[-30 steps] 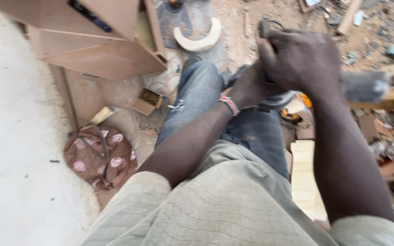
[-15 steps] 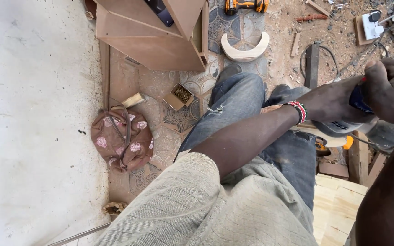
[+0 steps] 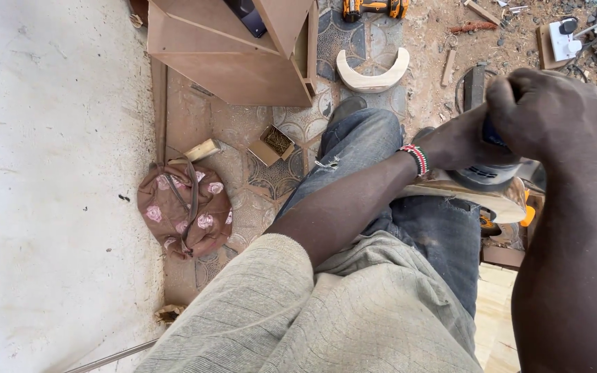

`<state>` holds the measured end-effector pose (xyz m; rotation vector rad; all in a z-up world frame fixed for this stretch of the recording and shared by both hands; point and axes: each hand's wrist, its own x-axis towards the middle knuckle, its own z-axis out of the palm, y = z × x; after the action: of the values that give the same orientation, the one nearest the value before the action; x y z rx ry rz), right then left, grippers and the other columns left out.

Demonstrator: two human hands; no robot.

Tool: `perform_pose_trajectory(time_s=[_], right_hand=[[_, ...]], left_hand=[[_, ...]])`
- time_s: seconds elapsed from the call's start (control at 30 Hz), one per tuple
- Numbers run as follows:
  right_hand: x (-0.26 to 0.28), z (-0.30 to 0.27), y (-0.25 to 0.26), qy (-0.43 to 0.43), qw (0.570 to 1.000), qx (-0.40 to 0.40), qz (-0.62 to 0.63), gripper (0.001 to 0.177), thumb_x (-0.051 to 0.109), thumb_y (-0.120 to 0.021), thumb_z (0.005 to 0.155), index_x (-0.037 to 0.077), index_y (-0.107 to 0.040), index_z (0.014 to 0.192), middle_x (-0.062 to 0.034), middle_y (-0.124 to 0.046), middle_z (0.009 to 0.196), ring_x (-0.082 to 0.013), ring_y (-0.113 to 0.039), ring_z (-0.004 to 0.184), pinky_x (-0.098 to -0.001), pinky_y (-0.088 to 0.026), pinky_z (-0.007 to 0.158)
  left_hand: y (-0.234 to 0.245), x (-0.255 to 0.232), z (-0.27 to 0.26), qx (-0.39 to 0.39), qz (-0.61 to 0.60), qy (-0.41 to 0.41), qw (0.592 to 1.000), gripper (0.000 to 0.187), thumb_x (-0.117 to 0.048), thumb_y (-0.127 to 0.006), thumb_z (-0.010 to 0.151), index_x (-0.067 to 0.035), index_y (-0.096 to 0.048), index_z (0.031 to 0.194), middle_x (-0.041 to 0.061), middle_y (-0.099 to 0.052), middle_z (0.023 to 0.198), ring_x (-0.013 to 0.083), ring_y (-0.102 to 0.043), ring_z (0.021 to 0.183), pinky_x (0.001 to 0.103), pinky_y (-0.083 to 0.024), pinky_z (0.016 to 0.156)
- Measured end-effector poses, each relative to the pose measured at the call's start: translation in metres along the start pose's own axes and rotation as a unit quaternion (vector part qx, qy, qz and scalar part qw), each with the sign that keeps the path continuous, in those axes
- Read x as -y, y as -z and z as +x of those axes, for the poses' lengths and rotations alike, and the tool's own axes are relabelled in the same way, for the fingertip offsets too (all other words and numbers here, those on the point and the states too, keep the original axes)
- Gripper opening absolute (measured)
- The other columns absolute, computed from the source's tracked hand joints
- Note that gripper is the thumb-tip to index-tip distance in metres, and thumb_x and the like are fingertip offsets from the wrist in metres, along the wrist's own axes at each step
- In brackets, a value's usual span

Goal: Sanding a curved wooden piece using an orbital sander in a workshop environment.

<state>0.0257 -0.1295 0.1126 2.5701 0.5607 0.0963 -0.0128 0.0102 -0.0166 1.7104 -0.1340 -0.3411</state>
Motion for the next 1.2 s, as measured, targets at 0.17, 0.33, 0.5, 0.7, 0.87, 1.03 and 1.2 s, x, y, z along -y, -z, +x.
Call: perform_pose_trajectory(time_s=[0.17,0.33,0.5,0.7,0.87,1.03,1.2], right_hand=[[0.033,-0.005,0.041,0.035,0.998,-0.026,0.040,0.066,0.084,-0.030,0.147,0.049,-0.087,0.147,0.0092,-0.096,0.121,-0.0090,-0.088,0.075,-0.0313,-0.057,0.048],[0.058,-0.012,0.063,0.052,0.997,-0.031,0.043,0.068,0.085,-0.029,0.142,0.048,-0.087,0.145,0.0126,-0.094,0.123,-0.0069,-0.087,0.070,-0.0287,-0.054,0.042],[0.056,-0.028,0.085,0.065,0.986,-0.036,0.148,0.055,0.071,-0.050,0.132,0.038,-0.094,0.140,-0.0030,-0.094,0.107,-0.0233,-0.083,0.063,-0.0400,-0.055,0.047],[0.028,-0.051,0.070,0.039,0.980,-0.099,0.167,0.053,0.069,-0.060,0.129,0.031,-0.097,0.133,-0.0016,-0.094,0.111,-0.0226,-0.083,0.062,-0.0375,-0.057,0.044],[-0.002,-0.066,0.061,0.014,0.978,-0.106,0.179,0.050,0.062,-0.060,0.133,0.028,-0.096,0.137,-0.0022,-0.094,0.115,-0.0203,-0.083,0.068,-0.0391,-0.061,0.052],[-0.028,-0.057,0.037,-0.038,0.977,-0.040,0.207,0.053,0.063,-0.054,0.135,0.028,-0.093,0.147,-0.0114,-0.093,0.112,-0.0290,-0.086,0.078,-0.0490,-0.067,0.060],[-0.047,-0.046,0.007,-0.084,0.962,0.002,0.260,0.058,0.060,-0.049,0.136,0.025,-0.092,0.153,-0.0195,-0.091,0.120,-0.0381,-0.087,0.090,-0.0580,-0.068,0.067]], left_hand=[[0.021,0.007,-0.030,-0.023,-0.056,-0.035,0.998,0.088,-0.043,-0.110,0.068,-0.013,-0.072,0.142,0.016,-0.094,0.130,0.0322,-0.097,0.118,0.046,-0.084,0.102],[0.036,0.009,-0.063,-0.032,-0.036,-0.026,0.999,0.094,-0.044,-0.107,0.073,-0.013,-0.064,0.150,0.017,-0.090,0.137,0.0334,-0.093,0.124,0.048,-0.082,0.107],[0.012,-0.021,-0.079,-0.016,-0.029,-0.039,0.999,0.076,-0.043,-0.102,0.078,-0.008,-0.070,0.138,0.014,-0.092,0.123,0.0267,-0.093,0.110,0.040,-0.080,0.092],[-0.015,-0.040,-0.068,0.026,0.006,-0.080,0.996,0.077,-0.045,-0.103,0.081,-0.012,-0.068,0.141,0.011,-0.092,0.125,0.0252,-0.094,0.111,0.041,-0.081,0.095],[-0.010,-0.047,-0.053,0.028,0.045,-0.105,0.993,0.078,-0.046,-0.105,0.083,-0.015,-0.065,0.143,0.008,-0.092,0.127,0.0240,-0.095,0.112,0.041,-0.082,0.098],[-0.029,-0.027,-0.013,0.026,0.056,-0.119,0.991,0.107,-0.050,-0.112,0.078,-0.018,-0.052,0.161,0.011,-0.087,0.143,0.0287,-0.093,0.126,0.048,-0.080,0.113],[-0.035,-0.033,0.010,0.048,0.078,-0.071,0.993,0.098,-0.058,-0.108,0.077,-0.022,-0.060,0.155,0.008,-0.090,0.142,0.0299,-0.093,0.130,0.049,-0.078,0.111]])
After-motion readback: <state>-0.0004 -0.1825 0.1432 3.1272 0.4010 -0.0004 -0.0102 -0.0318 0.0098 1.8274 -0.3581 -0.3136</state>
